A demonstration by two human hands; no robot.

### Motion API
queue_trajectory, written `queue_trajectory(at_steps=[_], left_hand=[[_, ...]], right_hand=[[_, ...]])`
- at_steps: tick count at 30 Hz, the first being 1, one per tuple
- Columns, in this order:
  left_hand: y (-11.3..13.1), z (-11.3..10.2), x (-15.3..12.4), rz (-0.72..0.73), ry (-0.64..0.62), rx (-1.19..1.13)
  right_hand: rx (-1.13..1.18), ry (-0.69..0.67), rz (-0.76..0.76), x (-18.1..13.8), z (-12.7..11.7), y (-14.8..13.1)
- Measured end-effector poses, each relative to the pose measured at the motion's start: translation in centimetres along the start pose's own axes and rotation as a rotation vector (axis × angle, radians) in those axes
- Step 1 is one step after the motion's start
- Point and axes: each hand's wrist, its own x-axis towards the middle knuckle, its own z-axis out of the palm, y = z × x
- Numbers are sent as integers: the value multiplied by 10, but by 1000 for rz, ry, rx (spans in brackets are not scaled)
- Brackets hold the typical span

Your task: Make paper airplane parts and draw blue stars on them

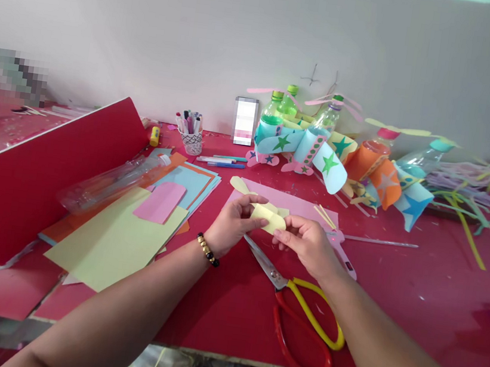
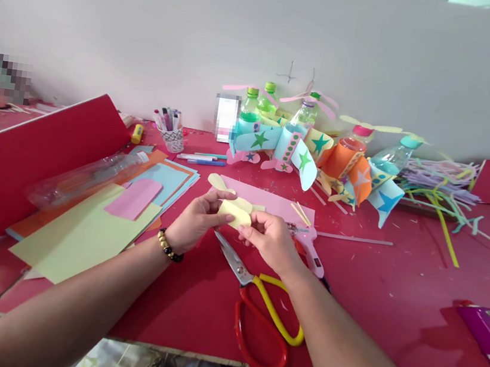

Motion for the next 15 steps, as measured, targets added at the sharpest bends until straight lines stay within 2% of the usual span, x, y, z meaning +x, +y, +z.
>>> queue_trajectory(at_steps=[11,15], left_hand=[[5,3,-2,-81,44,-52],[4,6,-5,-119,-30,-40]], right_hand=[[-23,52,7,0,0,1],[-7,42,10,0,2,0]])
